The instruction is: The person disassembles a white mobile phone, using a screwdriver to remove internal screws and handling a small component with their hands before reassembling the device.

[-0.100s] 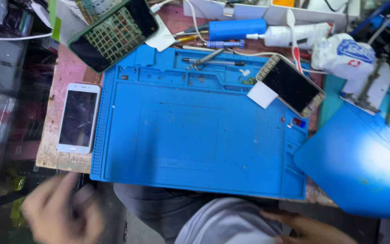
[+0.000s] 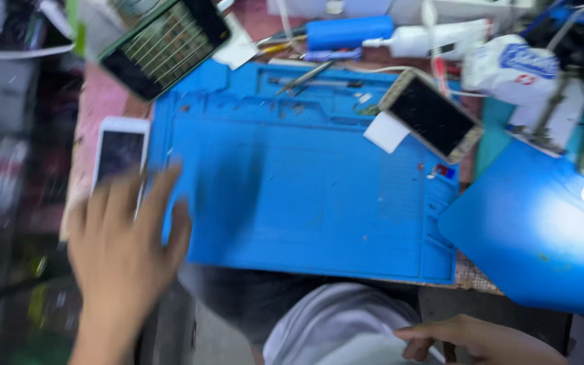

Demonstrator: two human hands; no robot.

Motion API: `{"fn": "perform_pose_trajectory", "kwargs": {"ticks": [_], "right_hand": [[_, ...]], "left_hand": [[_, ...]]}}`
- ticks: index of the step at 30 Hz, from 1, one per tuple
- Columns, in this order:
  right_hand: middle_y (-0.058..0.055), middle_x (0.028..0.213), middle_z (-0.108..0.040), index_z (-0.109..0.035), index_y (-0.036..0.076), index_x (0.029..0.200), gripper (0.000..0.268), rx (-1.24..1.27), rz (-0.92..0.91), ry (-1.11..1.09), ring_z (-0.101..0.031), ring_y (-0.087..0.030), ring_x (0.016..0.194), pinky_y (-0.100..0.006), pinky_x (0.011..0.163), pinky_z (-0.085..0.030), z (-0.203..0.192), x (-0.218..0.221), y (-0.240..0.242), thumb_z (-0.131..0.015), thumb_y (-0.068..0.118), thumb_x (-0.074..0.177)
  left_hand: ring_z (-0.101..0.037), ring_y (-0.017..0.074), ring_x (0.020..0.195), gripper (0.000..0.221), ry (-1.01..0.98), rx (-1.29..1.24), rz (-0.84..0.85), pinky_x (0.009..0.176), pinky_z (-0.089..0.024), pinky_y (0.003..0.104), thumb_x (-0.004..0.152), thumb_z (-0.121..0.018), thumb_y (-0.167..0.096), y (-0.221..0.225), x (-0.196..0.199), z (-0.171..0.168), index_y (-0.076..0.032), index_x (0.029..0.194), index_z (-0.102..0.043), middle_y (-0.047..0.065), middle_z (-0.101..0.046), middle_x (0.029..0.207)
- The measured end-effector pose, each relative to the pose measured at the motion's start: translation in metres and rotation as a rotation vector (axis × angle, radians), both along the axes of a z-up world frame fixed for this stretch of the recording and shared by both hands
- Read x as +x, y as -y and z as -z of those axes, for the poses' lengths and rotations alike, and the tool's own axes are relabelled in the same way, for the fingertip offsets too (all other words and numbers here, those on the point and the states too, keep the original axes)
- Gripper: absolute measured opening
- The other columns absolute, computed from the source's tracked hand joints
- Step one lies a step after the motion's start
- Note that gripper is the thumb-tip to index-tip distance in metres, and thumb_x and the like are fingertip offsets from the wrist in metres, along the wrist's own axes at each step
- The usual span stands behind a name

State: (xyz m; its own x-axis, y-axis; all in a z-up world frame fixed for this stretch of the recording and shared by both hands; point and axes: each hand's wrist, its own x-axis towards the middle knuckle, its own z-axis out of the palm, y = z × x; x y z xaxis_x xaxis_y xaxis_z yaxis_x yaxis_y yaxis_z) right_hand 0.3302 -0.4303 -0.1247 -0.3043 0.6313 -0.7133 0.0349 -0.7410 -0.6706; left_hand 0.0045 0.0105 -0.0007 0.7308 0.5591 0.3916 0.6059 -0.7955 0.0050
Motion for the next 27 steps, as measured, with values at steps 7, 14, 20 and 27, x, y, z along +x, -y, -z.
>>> {"fn": "perform_pose_trajectory", "kwargs": {"ticks": [7, 14, 20, 27], "right_hand": [[-0.008, 0.133, -0.067, -0.058, 0.018, 0.148, 0.057, 0.148, -0.281, 0.197, -0.066, -0.019, 0.114, -0.035, 0.095, -0.055, 0.033, 0.059, -0.019, -0.071, 0.032, 0.094], [-0.008, 0.132, -0.068, -0.067, 0.015, 0.143, 0.053, 0.571, -0.04, 0.617, -0.069, -0.02, 0.114, -0.035, 0.093, -0.056, -0.071, 0.039, -0.041, -0.075, 0.028, 0.093], [-0.022, 0.134, -0.061, -0.052, 0.002, 0.146, 0.069, 0.865, 0.095, 1.485, -0.062, -0.039, 0.116, -0.047, 0.094, -0.051, -0.107, 0.061, -0.183, -0.071, 0.039, 0.091], [-0.022, 0.117, -0.066, -0.054, 0.0, 0.141, 0.084, 0.735, 0.051, 1.719, -0.062, -0.04, 0.108, -0.053, 0.089, -0.048, -0.099, 0.076, -0.238, -0.082, 0.044, 0.076]], "left_hand": [[-0.059, 0.0481, 0.112, 0.089, -0.174, -0.201, -0.371, 0.08, -0.053, 0.058, 0.074, -0.083, -0.058, -0.087, 0.006, 0.036, -0.003, 0.138, -0.056, 0.031, -0.058, 0.129], [-0.057, 0.0505, 0.117, 0.069, -0.153, -0.26, -0.379, 0.083, -0.051, 0.059, 0.092, -0.077, -0.047, -0.081, -0.008, 0.048, -0.008, 0.146, -0.059, 0.027, -0.058, 0.136], [-0.061, 0.043, 0.122, 0.057, 0.068, -0.157, -0.01, 0.099, -0.053, 0.05, 0.097, -0.077, -0.031, -0.034, 0.042, 0.031, -0.002, 0.143, -0.058, 0.023, -0.061, 0.135], [-0.069, 0.0349, 0.104, 0.045, 0.188, -0.52, 0.303, 0.085, -0.055, 0.043, 0.093, -0.074, -0.027, 0.029, 0.109, 0.009, -0.006, 0.132, -0.065, 0.016, -0.069, 0.123]]}}
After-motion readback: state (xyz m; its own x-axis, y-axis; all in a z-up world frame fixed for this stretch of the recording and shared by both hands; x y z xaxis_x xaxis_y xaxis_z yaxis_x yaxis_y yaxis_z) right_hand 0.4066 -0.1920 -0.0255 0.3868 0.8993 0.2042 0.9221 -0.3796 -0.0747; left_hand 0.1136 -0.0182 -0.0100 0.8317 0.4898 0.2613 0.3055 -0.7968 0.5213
